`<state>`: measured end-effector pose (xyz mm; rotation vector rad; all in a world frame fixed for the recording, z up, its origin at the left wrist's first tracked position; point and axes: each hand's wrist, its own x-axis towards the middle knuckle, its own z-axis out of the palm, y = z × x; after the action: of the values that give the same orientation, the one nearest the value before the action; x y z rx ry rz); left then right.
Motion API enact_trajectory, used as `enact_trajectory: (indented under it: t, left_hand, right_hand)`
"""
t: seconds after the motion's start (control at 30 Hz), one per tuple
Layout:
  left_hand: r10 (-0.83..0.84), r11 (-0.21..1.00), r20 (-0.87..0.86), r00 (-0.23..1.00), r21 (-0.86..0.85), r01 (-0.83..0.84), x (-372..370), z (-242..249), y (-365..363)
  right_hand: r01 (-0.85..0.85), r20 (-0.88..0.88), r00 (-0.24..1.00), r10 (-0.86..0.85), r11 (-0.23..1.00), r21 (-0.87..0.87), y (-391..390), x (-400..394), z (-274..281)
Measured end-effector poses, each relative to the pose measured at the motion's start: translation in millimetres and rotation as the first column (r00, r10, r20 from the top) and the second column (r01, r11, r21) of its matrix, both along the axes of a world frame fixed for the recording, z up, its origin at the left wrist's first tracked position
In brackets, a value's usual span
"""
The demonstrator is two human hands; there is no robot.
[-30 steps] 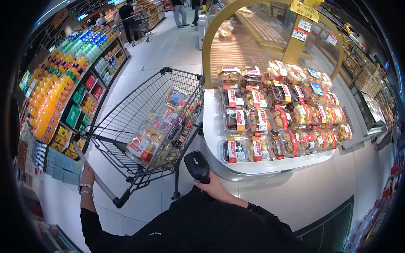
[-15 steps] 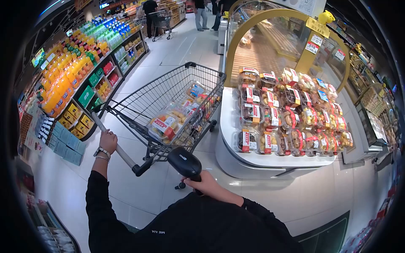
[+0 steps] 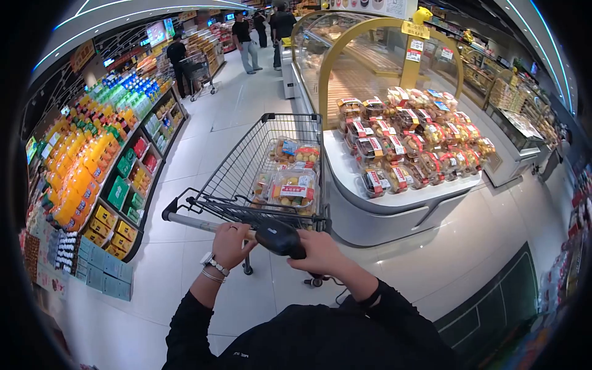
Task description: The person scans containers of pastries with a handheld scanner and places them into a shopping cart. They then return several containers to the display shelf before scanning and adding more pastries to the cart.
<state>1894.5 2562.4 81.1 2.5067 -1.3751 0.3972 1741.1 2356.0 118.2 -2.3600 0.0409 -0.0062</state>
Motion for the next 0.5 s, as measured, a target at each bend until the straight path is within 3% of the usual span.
enact_trajectory:
  t: [0.03,0.07,0.1,0.13,0.17,0.2,0.27,0.3,0.37,0.5]
  left_hand:
    - [-0.157,0.987,-0.034,0.987,-0.028,0.156,4.2,2.2,11.3]
    - [-0.178,0.984,-0.031,0.984,-0.027,0.177,9.7,6.6,19.7]
    - [-0.207,0.972,-0.136,0.969,0.085,0.219,14.2,15.9,26.0]
    - [-0.218,0.944,-0.243,0.945,0.192,0.268,18.8,23.7,31.2]
    - [-0.068,0.896,-0.166,0.984,0.424,0.133,25.1,29.5,36.9]
    - [-0.066,0.891,-0.035,0.997,0.449,0.075,40.0,16.0,50.4]
    - [0.142,0.869,-0.203,0.969,0.493,-0.024,39.9,12.1,52.4]
    - [0.14,0.868,-0.205,0.969,0.496,-0.02,33.5,6.2,53.6]
    - [0.116,0.94,-0.087,0.989,0.333,-0.081,14.3,-5.4,54.9]
    - [0.146,0.947,-0.098,0.984,0.301,-0.111,-30.8,-2.2,49.9]
  right_hand:
    - [0.022,0.004,1.0,-0.022,1.0,-0.003,-2.6,-8.6,-3.9]
    - [-0.017,0.1,0.994,0.032,0.988,-0.156,-7.1,-16.4,-15.2]
    - [-0.041,0.18,0.979,0.1,0.95,-0.309,-8.4,-24.8,-23.2]
    - [-0.024,0.178,0.981,0.082,0.951,-0.307,-9.0,-32.7,-25.3]
    - [-0.018,0.133,0.989,0.071,0.933,-0.36,-11.8,-39.8,-24.7]
    - [-0.023,0.082,0.995,0.061,0.913,-0.407,-13.0,-48.2,-23.6]
    - [-0.025,0.048,0.998,0.048,0.919,-0.394,-13.6,-61.5,-20.4]
    - [-0.016,0.072,0.996,0.05,0.908,-0.418,-14.2,-69.0,-21.6]
    - [0.022,0.132,0.99,0.04,0.898,-0.439,-15.2,-85.0,-25.5]
    - [0.072,0.144,0.99,-0.011,0.904,-0.422,-22.0,-119.0,-29.9]
